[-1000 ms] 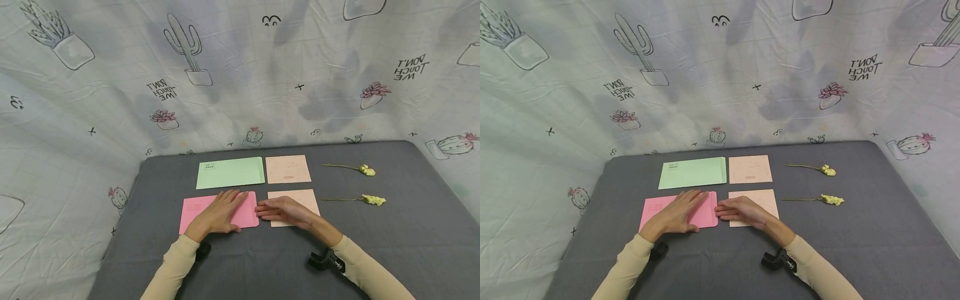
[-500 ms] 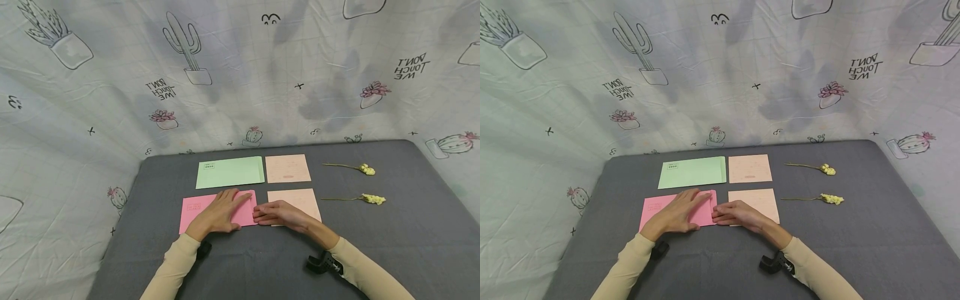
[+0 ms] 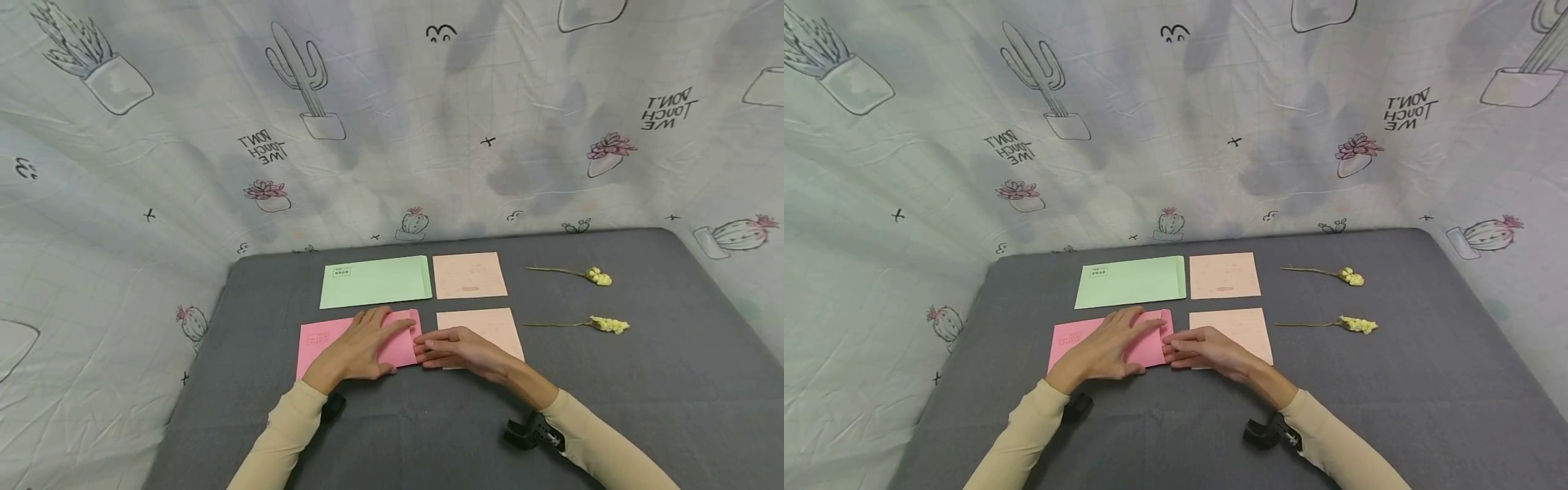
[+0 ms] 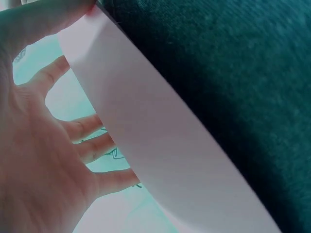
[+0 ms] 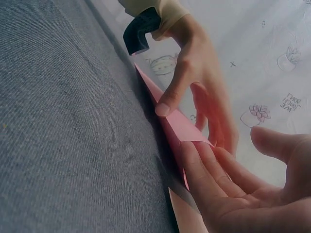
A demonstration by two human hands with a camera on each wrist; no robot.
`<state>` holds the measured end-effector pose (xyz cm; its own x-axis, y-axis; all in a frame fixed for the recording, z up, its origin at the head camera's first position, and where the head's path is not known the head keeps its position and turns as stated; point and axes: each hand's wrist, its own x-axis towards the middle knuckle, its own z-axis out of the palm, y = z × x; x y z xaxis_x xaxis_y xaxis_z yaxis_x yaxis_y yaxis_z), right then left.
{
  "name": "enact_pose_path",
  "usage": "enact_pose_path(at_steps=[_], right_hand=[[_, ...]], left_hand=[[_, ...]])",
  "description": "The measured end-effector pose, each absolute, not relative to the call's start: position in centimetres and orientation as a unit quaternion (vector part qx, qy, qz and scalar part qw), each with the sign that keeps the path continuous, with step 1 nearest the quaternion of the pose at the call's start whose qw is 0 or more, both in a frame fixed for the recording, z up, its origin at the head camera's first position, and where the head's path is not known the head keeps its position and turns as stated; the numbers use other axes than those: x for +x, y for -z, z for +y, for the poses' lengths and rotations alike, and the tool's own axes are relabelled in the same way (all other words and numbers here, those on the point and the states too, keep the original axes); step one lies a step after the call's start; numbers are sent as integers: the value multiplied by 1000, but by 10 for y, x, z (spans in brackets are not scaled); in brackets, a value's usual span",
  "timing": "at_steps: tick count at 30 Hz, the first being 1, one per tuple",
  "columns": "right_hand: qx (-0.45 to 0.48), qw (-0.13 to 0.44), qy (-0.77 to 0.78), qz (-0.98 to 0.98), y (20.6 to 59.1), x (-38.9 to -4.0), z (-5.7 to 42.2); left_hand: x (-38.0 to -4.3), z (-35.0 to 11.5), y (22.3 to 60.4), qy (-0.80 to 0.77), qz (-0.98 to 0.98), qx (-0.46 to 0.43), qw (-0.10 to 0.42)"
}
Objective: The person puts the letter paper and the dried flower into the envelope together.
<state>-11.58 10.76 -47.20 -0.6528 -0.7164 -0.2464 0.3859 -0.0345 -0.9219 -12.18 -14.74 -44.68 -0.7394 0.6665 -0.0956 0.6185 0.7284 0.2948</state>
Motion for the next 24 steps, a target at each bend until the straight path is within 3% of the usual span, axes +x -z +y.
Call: enact_pose_path(at_steps=[7, 12, 16, 21, 24], right_hand=[[-153, 377, 694, 594, 472, -114, 113], [-172, 320, 656, 661, 466, -114, 122], [-213, 234, 576, 754, 457, -114, 135], [-238, 62, 418, 875, 452, -117, 158], [-236, -13, 325, 916, 453, -119, 175]], left_hand=[[-121, -143, 446, -115, 925, 348, 97], [-122, -140, 446, -102, 928, 346, 97], [-122, -139, 447, -93, 928, 348, 92], [-123, -138, 449, -84, 927, 357, 82], [-124, -138, 451, -79, 926, 361, 78]])
